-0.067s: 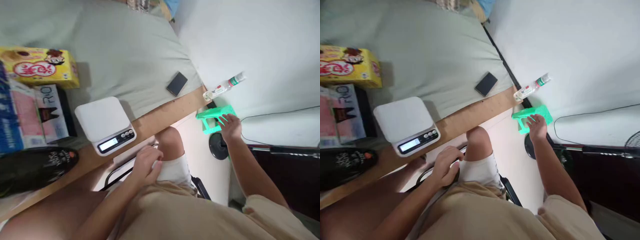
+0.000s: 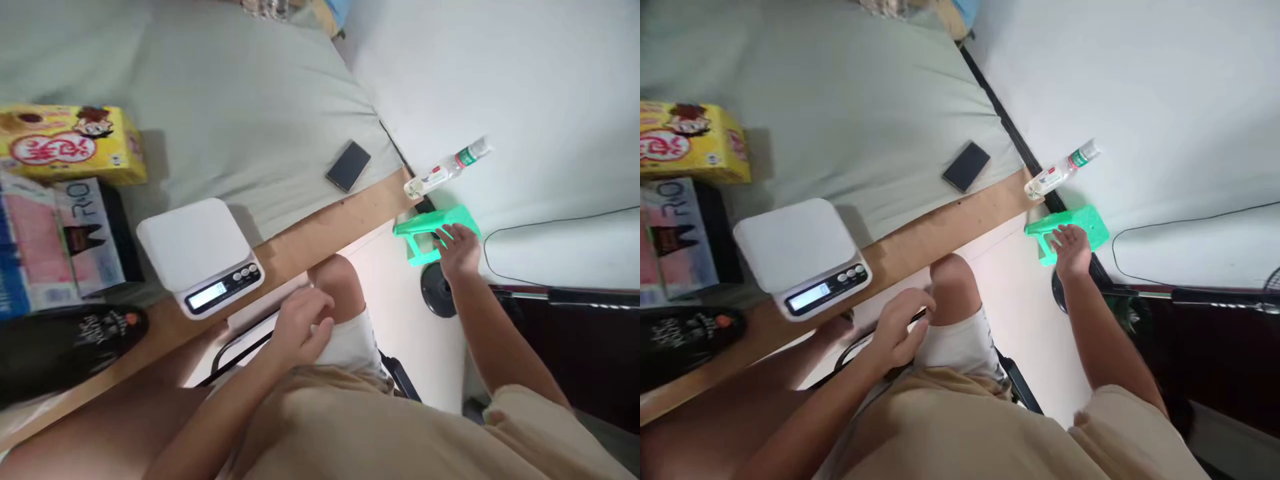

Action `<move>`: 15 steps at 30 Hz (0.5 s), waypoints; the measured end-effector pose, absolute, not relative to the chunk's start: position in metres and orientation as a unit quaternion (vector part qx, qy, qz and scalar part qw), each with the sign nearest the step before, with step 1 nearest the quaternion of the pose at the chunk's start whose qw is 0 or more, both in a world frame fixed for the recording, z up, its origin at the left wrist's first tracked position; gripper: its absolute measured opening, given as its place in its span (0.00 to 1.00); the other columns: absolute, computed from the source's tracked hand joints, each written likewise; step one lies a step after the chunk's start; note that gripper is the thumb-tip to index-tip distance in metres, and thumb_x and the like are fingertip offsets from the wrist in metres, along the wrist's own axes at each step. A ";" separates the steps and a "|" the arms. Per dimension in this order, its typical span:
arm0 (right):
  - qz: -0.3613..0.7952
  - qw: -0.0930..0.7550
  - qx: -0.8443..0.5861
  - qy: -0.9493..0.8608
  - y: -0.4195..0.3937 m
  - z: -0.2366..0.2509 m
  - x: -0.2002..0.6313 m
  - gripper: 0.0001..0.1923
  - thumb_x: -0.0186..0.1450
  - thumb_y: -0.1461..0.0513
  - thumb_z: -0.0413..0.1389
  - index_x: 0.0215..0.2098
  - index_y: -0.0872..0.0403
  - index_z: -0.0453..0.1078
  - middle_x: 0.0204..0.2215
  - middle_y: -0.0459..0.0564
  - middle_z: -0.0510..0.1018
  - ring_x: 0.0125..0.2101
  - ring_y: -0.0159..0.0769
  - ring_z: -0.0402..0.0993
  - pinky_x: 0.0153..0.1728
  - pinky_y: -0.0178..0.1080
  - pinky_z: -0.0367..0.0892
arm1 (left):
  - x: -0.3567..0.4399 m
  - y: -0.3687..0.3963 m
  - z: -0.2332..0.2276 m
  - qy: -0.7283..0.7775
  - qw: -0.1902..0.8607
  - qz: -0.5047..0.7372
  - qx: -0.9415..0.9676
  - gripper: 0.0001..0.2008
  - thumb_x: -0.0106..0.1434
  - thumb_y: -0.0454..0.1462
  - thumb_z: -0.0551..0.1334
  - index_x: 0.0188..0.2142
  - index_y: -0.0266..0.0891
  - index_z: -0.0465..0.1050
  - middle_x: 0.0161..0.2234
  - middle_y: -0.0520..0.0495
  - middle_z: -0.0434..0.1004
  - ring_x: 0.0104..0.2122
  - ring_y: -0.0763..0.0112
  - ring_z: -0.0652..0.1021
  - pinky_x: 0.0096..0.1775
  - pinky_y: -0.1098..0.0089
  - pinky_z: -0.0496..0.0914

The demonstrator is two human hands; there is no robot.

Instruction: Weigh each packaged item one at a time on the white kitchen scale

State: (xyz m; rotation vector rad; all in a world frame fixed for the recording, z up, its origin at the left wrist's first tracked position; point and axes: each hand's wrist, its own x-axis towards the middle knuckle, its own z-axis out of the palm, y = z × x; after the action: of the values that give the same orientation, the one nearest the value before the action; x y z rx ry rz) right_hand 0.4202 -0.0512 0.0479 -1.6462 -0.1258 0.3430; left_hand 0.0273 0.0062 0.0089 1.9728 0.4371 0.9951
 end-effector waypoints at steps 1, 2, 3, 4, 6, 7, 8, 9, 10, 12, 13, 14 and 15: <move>0.155 0.669 -0.725 -0.058 -0.048 0.044 0.427 0.13 0.67 0.53 0.49 0.42 0.52 0.67 0.46 0.48 0.78 0.42 0.32 0.80 0.39 0.34 0.71 | 0.044 0.010 0.013 0.173 0.437 0.392 0.791 0.08 0.72 0.38 0.53 0.41 0.41 0.70 0.34 0.46 0.80 0.34 0.63 0.79 0.38 0.63 0.72; 0.158 0.672 -0.721 -0.063 -0.045 0.040 0.434 0.13 0.67 0.52 0.49 0.42 0.52 0.67 0.47 0.48 0.78 0.44 0.32 0.80 0.41 0.35 0.72 | 0.063 0.016 0.018 0.172 0.447 0.383 0.790 0.09 0.73 0.39 0.53 0.43 0.41 0.71 0.37 0.44 0.81 0.38 0.62 0.80 0.40 0.63 0.74; 0.162 0.675 -0.716 -0.070 -0.040 0.035 0.443 0.14 0.68 0.51 0.49 0.42 0.51 0.67 0.48 0.48 0.78 0.45 0.32 0.80 0.43 0.36 0.73 | 0.085 0.022 0.022 0.173 0.460 0.371 0.788 0.10 0.72 0.40 0.54 0.46 0.41 0.71 0.41 0.42 0.82 0.42 0.61 0.82 0.44 0.62 0.76; 0.166 0.678 -0.712 -0.077 -0.034 0.030 0.453 0.15 0.68 0.50 0.49 0.43 0.51 0.67 0.50 0.48 0.78 0.47 0.33 0.80 0.46 0.38 0.74 | 0.109 0.030 0.025 0.176 0.478 0.358 0.782 0.11 0.72 0.41 0.54 0.48 0.41 0.72 0.45 0.41 0.82 0.46 0.59 0.82 0.49 0.60 0.77; 0.169 0.684 -0.704 -0.090 -0.018 0.022 0.474 0.17 0.69 0.48 0.49 0.44 0.50 0.68 0.54 0.49 0.78 0.50 0.34 0.80 0.53 0.44 0.76 | 0.164 0.047 0.030 0.195 0.521 0.307 0.772 0.14 0.72 0.42 0.55 0.53 0.42 0.71 0.54 0.39 0.80 0.55 0.57 0.81 0.58 0.57 0.76; 0.170 0.687 -0.700 -0.095 -0.009 0.018 0.486 0.18 0.70 0.47 0.49 0.45 0.50 0.68 0.55 0.50 0.77 0.52 0.35 0.80 0.56 0.47 0.75 | 0.193 0.056 0.030 0.197 0.539 0.294 0.764 0.15 0.72 0.42 0.55 0.54 0.40 0.71 0.56 0.38 0.79 0.57 0.56 0.80 0.61 0.55 0.76; 0.170 0.689 -0.697 -0.100 0.000 0.013 0.498 0.18 0.70 0.47 0.48 0.47 0.49 0.69 0.57 0.50 0.76 0.54 0.36 0.80 0.59 0.50 0.75 | 0.221 0.065 0.030 0.203 0.553 0.292 0.753 0.16 0.72 0.43 0.56 0.55 0.39 0.70 0.58 0.35 0.78 0.60 0.54 0.79 0.63 0.53 0.75; 0.172 0.691 -0.695 -0.104 0.011 0.008 0.510 0.20 0.71 0.46 0.47 0.49 0.48 0.69 0.59 0.50 0.76 0.57 0.37 0.79 0.62 0.53 0.73 | 0.248 0.074 0.028 0.212 0.566 0.291 0.742 0.17 0.72 0.44 0.56 0.55 0.39 0.70 0.58 0.34 0.78 0.62 0.52 0.78 0.64 0.51 0.75; 0.174 0.693 -0.692 -0.107 0.022 0.002 0.523 0.21 0.72 0.45 0.45 0.51 0.47 0.70 0.60 0.50 0.75 0.60 0.37 0.77 0.65 0.54 0.71 | 0.273 0.082 0.025 0.221 0.576 0.291 0.732 0.18 0.73 0.45 0.56 0.56 0.39 0.69 0.59 0.34 0.78 0.64 0.51 0.77 0.66 0.49 0.73; 0.178 0.696 -0.680 -0.146 0.043 -0.015 0.548 0.25 0.73 0.43 0.40 0.54 0.44 0.70 0.61 0.49 0.74 0.66 0.36 0.73 0.71 0.55 0.67 | 0.316 0.095 0.016 0.232 0.588 0.294 0.717 0.20 0.73 0.45 0.57 0.60 0.41 0.66 0.62 0.34 0.76 0.66 0.51 0.76 0.69 0.47 0.71; 0.181 0.698 -0.669 -0.178 0.052 -0.024 0.560 0.28 0.72 0.40 0.38 0.54 0.44 0.70 0.60 0.49 0.75 0.67 0.35 0.71 0.73 0.55 0.64 | 0.334 0.101 0.011 0.234 0.593 0.290 0.714 0.23 0.72 0.46 0.58 0.63 0.41 0.64 0.66 0.34 0.73 0.70 0.51 0.72 0.72 0.47 0.69; 0.186 0.695 -0.658 -0.223 0.060 -0.034 0.572 0.32 0.71 0.37 0.37 0.55 0.44 0.70 0.60 0.50 0.75 0.68 0.37 0.70 0.75 0.55 0.62 | 0.350 0.107 0.006 0.236 0.598 0.284 0.711 0.26 0.73 0.47 0.58 0.66 0.40 0.62 0.69 0.35 0.69 0.73 0.51 0.68 0.74 0.48 0.67; 0.197 0.685 -0.650 -0.265 0.067 -0.044 0.582 0.36 0.69 0.33 0.36 0.55 0.43 0.71 0.59 0.51 0.76 0.68 0.38 0.69 0.76 0.55 0.61 | 0.364 0.112 0.000 0.235 0.601 0.280 0.710 0.30 0.73 0.49 0.58 0.68 0.39 0.59 0.72 0.36 0.65 0.77 0.51 0.63 0.75 0.48 0.64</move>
State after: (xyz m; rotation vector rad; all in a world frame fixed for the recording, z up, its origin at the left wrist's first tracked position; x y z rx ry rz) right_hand 0.5816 0.0672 -0.0438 -1.4566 -0.5929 0.4411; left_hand 0.3642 0.1120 0.0003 1.6459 0.5441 0.6498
